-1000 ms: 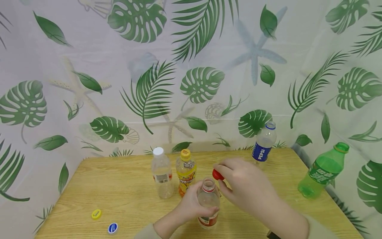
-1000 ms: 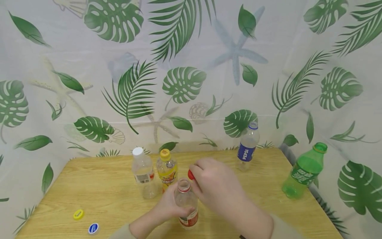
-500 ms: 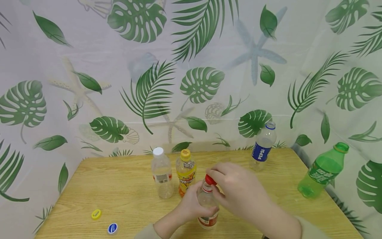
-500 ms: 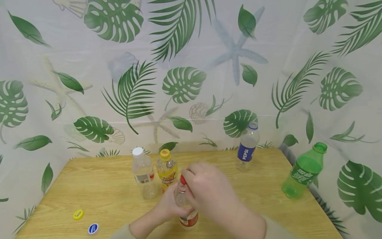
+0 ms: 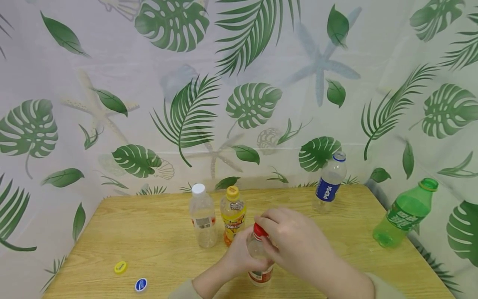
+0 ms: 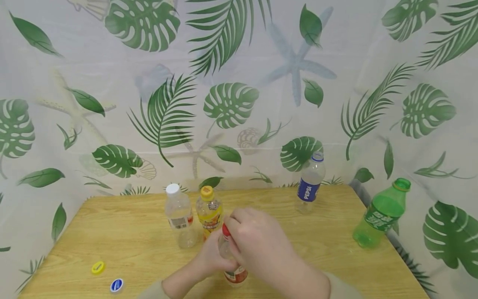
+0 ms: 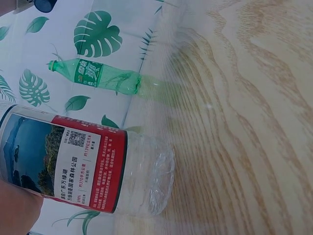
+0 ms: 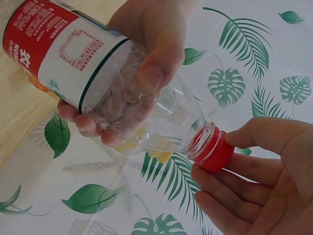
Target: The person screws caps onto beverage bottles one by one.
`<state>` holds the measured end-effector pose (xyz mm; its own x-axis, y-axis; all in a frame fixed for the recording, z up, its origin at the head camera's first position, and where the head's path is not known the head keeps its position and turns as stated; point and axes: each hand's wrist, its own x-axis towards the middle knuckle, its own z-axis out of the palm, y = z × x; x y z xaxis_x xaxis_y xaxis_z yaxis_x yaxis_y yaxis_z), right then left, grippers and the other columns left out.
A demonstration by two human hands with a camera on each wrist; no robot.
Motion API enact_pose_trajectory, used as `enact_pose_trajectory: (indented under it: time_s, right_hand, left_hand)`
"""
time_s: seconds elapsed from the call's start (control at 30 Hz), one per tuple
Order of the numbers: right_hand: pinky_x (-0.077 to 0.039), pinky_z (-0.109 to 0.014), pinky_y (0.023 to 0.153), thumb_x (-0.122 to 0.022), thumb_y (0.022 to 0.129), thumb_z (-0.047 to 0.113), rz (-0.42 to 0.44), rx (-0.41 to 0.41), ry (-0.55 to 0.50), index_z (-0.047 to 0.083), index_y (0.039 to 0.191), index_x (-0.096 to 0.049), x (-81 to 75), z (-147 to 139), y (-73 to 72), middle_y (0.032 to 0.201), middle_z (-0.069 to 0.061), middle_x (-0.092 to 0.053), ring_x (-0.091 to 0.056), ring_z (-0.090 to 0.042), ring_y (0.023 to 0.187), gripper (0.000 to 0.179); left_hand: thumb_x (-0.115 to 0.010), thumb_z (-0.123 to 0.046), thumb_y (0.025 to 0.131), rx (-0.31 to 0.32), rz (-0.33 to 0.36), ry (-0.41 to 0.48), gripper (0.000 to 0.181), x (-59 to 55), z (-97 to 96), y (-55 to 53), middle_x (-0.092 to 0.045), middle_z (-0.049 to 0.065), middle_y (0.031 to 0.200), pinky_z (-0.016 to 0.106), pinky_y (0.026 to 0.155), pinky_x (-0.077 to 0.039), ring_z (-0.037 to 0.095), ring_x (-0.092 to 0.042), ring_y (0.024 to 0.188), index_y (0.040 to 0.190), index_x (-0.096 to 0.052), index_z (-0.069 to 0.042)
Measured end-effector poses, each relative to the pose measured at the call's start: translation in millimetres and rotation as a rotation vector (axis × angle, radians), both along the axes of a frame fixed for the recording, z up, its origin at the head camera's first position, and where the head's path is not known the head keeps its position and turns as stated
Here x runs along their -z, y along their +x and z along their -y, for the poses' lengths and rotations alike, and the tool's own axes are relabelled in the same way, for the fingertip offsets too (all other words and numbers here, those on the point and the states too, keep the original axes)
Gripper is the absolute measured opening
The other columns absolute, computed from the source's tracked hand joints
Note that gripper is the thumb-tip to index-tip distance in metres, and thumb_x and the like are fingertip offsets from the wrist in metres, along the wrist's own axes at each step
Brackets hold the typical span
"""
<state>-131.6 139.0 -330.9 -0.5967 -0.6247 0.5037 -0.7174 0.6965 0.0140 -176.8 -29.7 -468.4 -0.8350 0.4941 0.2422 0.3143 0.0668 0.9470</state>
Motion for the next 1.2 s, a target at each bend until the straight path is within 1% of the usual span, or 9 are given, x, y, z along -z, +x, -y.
enact_pose_trajectory:
  time_s: [0.23,0.47,0.63,0.73,0.83,0.9,1.0,1.13,1.2]
  right_hand:
    - [-0.065,-0.034,0.080,-0.093,0.080,0.016,0.030,0.003,0.002,0.009,0.104,-0.082,-0.8,0.0,-0.6,0.099,-0.001,-0.077,-0.073,-0.018,0.091,0.027]
    - [-0.060,-0.024,0.068,-0.095,0.077,0.020,0.054,0.029,-0.010,0.012,0.096,-0.081,-3.6,-0.7,-4.3,0.088,0.004,-0.072,-0.066,-0.010,0.079,0.025]
    - [-0.058,-0.021,0.067,-0.096,0.077,0.022,0.133,0.054,-0.081,0.016,0.092,-0.079,-2.3,-3.1,-7.9,0.083,0.010,-0.068,-0.065,-0.006,0.076,0.023]
    - [-0.058,-0.021,0.069,-0.096,0.076,0.022,0.201,0.069,-0.146,0.017,0.091,-0.079,1.2,-4.8,-10.3,0.082,0.012,-0.067,-0.065,-0.005,0.076,0.024]
    - [-0.056,-0.020,0.069,-0.097,0.076,0.023,0.236,0.085,-0.202,0.017,0.090,-0.078,5.8,-5.3,-11.8,0.082,0.013,-0.067,-0.063,-0.004,0.076,0.024]
    - [-0.054,-0.018,0.067,-0.097,0.075,0.026,0.238,0.105,-0.222,0.019,0.089,-0.077,8.5,-4.6,-12.0,0.081,0.013,-0.067,-0.062,-0.003,0.075,0.025]
    - [-0.050,-0.017,0.062,-0.098,0.075,0.033,0.211,0.144,-0.235,0.020,0.084,-0.074,11.1,-2.0,-11.9,0.077,0.011,-0.066,-0.058,-0.003,0.070,0.029]
    - [-0.042,-0.016,0.055,-0.098,0.072,0.042,0.154,0.205,-0.209,0.021,0.076,-0.067,12.7,1.6,-12.4,0.070,0.010,-0.060,-0.049,-0.002,0.062,0.038]
    - [-0.042,-0.015,0.055,-0.099,0.071,0.044,0.130,0.219,-0.189,0.021,0.076,-0.067,13.5,2.4,-12.6,0.070,0.010,-0.060,-0.049,-0.001,0.062,0.040]
  left_hand:
    - [-0.083,-0.009,0.079,-0.003,0.007,-0.002,0.062,-0.5,0.3,0.9,-0.071,0.018,0.136,0.030,0.113,-0.046,0.002,-0.061,0.120,0.137,-0.063,-0.001]
    - [-0.082,-0.011,0.079,-0.006,0.045,0.008,0.060,1.8,-0.4,0.7,-0.071,0.019,0.133,0.026,0.107,-0.048,-0.001,-0.061,0.114,0.136,-0.064,-0.002]
    - [-0.082,-0.009,0.079,0.014,0.051,0.042,0.057,4.5,-0.6,0.0,-0.070,0.023,0.126,0.027,0.106,-0.049,0.000,-0.062,0.111,0.133,-0.063,0.001]
    - [-0.082,-0.007,0.080,0.028,0.047,0.060,0.057,5.0,-0.5,-0.1,-0.069,0.024,0.125,0.028,0.107,-0.048,0.001,-0.062,0.111,0.132,-0.062,0.003]
    - [-0.082,-0.006,0.080,0.033,0.039,0.063,0.057,4.9,-0.3,0.3,-0.069,0.025,0.125,0.029,0.109,-0.047,0.001,-0.062,0.112,0.132,-0.062,0.003]
    - [-0.082,-0.006,0.080,0.032,0.036,0.060,0.056,4.8,0.0,0.6,-0.069,0.025,0.125,0.030,0.111,-0.046,0.001,-0.062,0.112,0.132,-0.062,0.003]
    - [-0.083,-0.007,0.080,0.026,0.034,0.052,0.055,4.2,0.2,1.1,-0.070,0.024,0.125,0.030,0.111,-0.046,0.001,-0.062,0.112,0.131,-0.063,0.002]
    - [-0.082,-0.008,0.081,0.028,0.030,0.051,0.055,3.7,0.0,0.8,-0.070,0.025,0.125,0.030,0.111,-0.047,0.000,-0.062,0.111,0.131,-0.062,0.003]
    - [-0.082,-0.007,0.081,0.034,0.030,0.057,0.055,3.9,-0.2,0.8,-0.069,0.026,0.124,0.030,0.111,-0.046,-0.001,-0.062,0.111,0.131,-0.062,0.004]
